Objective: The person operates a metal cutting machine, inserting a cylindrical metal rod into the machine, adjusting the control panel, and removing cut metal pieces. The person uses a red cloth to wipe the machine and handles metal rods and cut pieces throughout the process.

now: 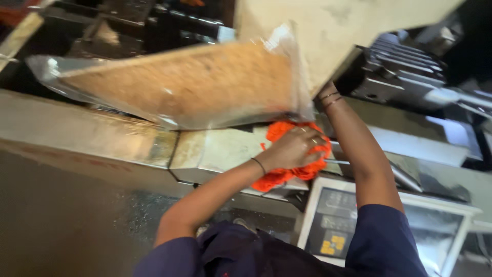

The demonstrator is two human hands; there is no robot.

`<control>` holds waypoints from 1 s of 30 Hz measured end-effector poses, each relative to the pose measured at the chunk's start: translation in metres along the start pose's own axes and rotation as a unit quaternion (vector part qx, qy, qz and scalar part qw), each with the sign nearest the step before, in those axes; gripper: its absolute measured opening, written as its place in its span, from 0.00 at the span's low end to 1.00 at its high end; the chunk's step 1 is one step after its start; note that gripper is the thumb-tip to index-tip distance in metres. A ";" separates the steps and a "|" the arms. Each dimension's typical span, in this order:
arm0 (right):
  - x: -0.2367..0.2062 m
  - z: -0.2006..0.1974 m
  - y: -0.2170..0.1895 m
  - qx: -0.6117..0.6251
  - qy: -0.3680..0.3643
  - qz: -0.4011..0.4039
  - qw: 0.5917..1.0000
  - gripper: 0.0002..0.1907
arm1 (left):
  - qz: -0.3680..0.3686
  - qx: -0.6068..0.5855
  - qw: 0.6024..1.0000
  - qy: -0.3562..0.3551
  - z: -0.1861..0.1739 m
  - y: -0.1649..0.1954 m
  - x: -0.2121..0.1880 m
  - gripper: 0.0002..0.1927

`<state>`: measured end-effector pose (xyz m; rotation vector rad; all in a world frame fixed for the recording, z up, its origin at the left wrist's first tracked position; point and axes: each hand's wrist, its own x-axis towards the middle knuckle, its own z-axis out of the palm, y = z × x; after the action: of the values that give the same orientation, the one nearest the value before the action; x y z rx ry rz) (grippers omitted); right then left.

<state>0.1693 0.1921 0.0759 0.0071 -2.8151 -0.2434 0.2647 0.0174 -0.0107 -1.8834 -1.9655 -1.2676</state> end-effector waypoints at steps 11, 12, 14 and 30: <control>0.026 0.026 0.007 0.026 0.004 -0.010 1.000 0.08 | -0.006 -0.018 0.999 -0.032 0.013 -0.006 0.014 0.19; 0.026 0.029 0.009 0.030 0.003 -0.009 0.999 0.08 | -0.011 -0.021 0.999 -0.039 0.013 -0.005 0.014 0.19; 0.026 0.034 0.012 0.033 0.004 -0.011 0.999 0.08 | -0.015 -0.019 0.999 -0.047 0.013 -0.005 0.015 0.20; 0.030 0.040 0.029 0.045 -0.002 -0.019 0.999 0.10 | -0.019 -0.034 0.999 -0.024 0.014 -0.008 0.009 0.20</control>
<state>0.1291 0.2266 0.0527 0.0808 -2.8300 -0.1253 0.2620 0.0348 -0.0176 -1.9338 -2.0159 -1.3272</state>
